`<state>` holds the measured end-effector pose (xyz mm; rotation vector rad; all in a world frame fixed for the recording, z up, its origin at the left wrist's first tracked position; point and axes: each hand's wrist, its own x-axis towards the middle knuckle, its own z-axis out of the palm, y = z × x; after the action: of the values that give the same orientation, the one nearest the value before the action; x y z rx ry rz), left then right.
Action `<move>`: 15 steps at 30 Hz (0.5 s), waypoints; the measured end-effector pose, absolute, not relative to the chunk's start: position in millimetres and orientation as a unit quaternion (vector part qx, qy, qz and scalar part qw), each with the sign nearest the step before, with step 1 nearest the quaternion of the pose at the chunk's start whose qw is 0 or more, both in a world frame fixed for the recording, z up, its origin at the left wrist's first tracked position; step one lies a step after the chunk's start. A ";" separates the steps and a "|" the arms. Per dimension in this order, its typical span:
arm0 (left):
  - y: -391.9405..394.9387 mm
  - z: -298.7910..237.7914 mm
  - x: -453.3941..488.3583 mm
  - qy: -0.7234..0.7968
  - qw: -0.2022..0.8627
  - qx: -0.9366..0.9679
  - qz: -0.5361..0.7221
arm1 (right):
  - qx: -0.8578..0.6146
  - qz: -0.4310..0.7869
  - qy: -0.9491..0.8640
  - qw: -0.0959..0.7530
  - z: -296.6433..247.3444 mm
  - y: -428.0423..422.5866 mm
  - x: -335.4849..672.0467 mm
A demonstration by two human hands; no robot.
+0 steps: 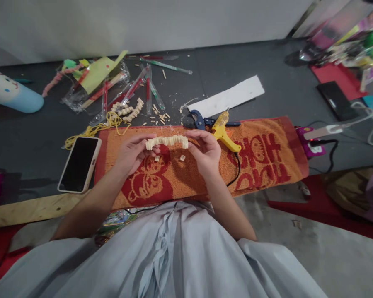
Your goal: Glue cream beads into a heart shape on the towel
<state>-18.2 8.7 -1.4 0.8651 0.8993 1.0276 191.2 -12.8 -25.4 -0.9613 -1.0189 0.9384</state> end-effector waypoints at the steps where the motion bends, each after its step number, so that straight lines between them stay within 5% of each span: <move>1: 8.6 -1.2 -18.0 0.401 0.690 0.386 0.462 | -0.429 0.416 -0.450 0.663 -25.6 -13.5 192.0; 15: 9.6 -7.8 -23.7 0.391 0.676 0.434 0.450 | -0.455 0.407 -0.456 0.648 -33.1 -15.7 197.9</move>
<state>-23.7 9.6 -7.8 0.9749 0.8801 1.0110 197.9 -15.7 -33.1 -1.0347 -1.0376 0.9247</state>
